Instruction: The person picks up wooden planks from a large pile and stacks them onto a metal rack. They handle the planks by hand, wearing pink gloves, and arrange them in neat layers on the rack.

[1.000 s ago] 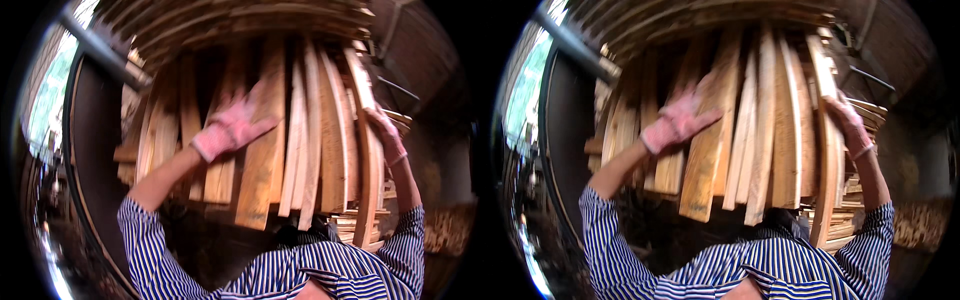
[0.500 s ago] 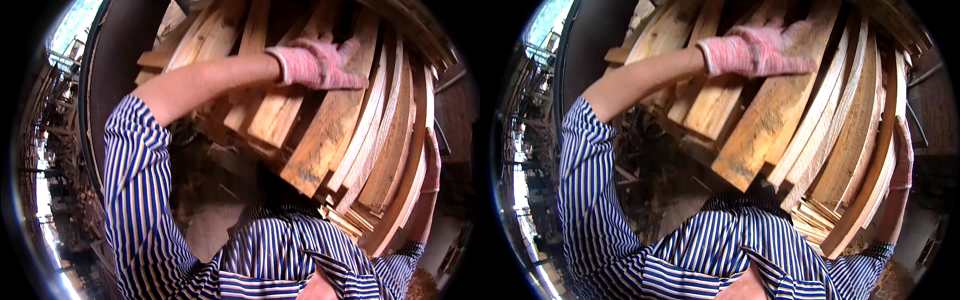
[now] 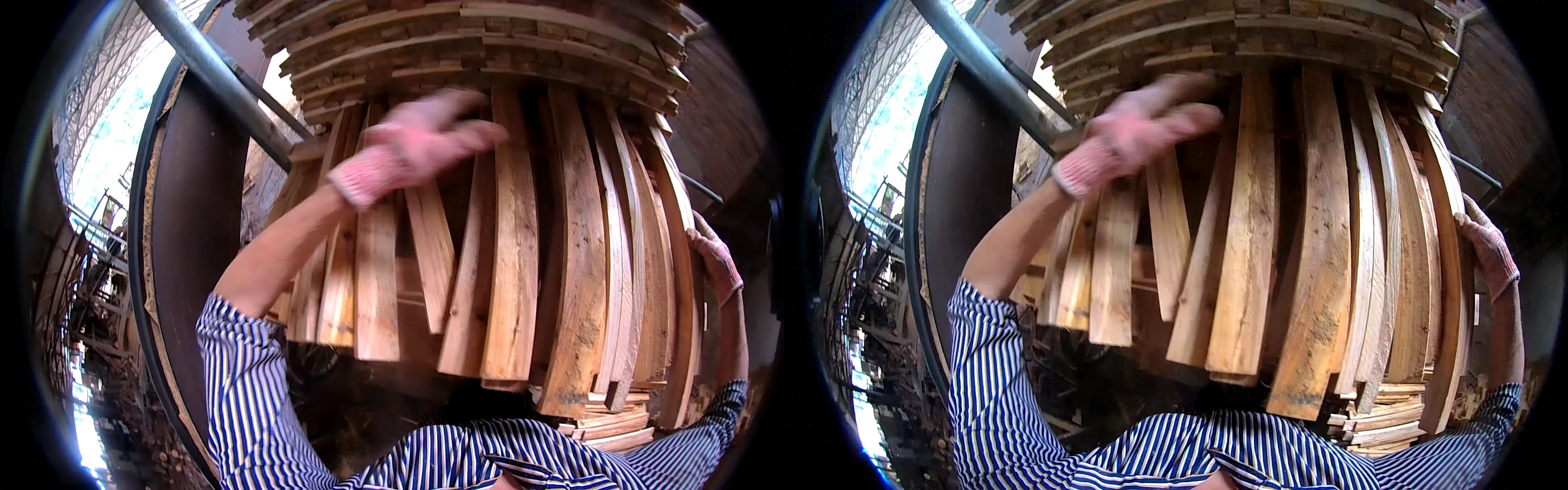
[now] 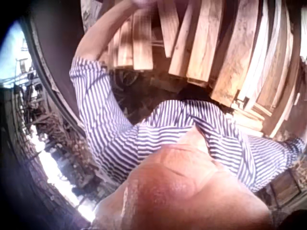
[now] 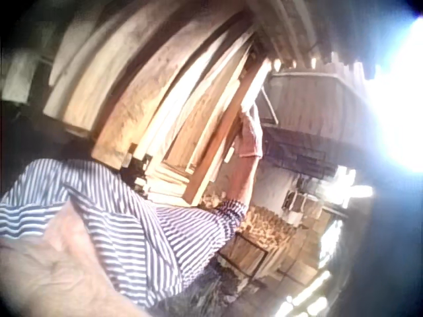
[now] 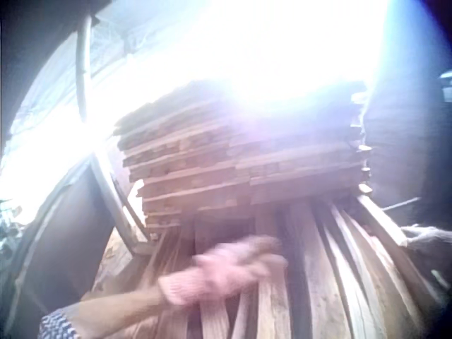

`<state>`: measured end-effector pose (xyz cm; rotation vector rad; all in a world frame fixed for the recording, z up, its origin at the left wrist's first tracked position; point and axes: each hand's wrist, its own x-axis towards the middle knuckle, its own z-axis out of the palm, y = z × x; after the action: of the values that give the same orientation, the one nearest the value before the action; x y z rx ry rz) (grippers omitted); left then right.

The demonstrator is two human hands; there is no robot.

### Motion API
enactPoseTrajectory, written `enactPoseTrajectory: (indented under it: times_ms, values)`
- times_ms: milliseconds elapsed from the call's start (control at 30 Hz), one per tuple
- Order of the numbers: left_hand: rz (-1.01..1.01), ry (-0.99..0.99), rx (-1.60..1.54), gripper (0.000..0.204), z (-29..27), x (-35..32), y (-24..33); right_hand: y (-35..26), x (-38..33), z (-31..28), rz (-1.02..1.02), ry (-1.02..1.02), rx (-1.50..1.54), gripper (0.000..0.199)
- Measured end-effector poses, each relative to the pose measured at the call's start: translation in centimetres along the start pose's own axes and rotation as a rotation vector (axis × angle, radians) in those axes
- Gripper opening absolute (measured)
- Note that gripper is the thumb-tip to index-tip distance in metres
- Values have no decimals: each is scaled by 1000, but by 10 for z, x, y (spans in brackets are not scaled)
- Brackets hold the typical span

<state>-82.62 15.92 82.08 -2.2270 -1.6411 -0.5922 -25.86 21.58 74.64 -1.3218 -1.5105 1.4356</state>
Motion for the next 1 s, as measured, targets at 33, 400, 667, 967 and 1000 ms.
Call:
enactPoseTrajectory:
  times_ms: [33,400,667,967,1000]
  values:
    - [-203,17,-61,90,-25,-18,-39,1,8,6,-15,-8,-5,70]
    - [-1327,-138,-1562,68,-12,-157,-169,-13,-5,33,25,257,-283,64]
    - [-1152,-308,-1413,46,-18,-126,-149,-53,6,79,111,244,-959,55]
    - [-1080,-296,-1553,41,-13,-137,-181,-179,32,301,-706,417,-1131,75]
    - [-1068,-261,-1536,39,-18,-154,-207,-189,33,338,-689,339,-1116,78]
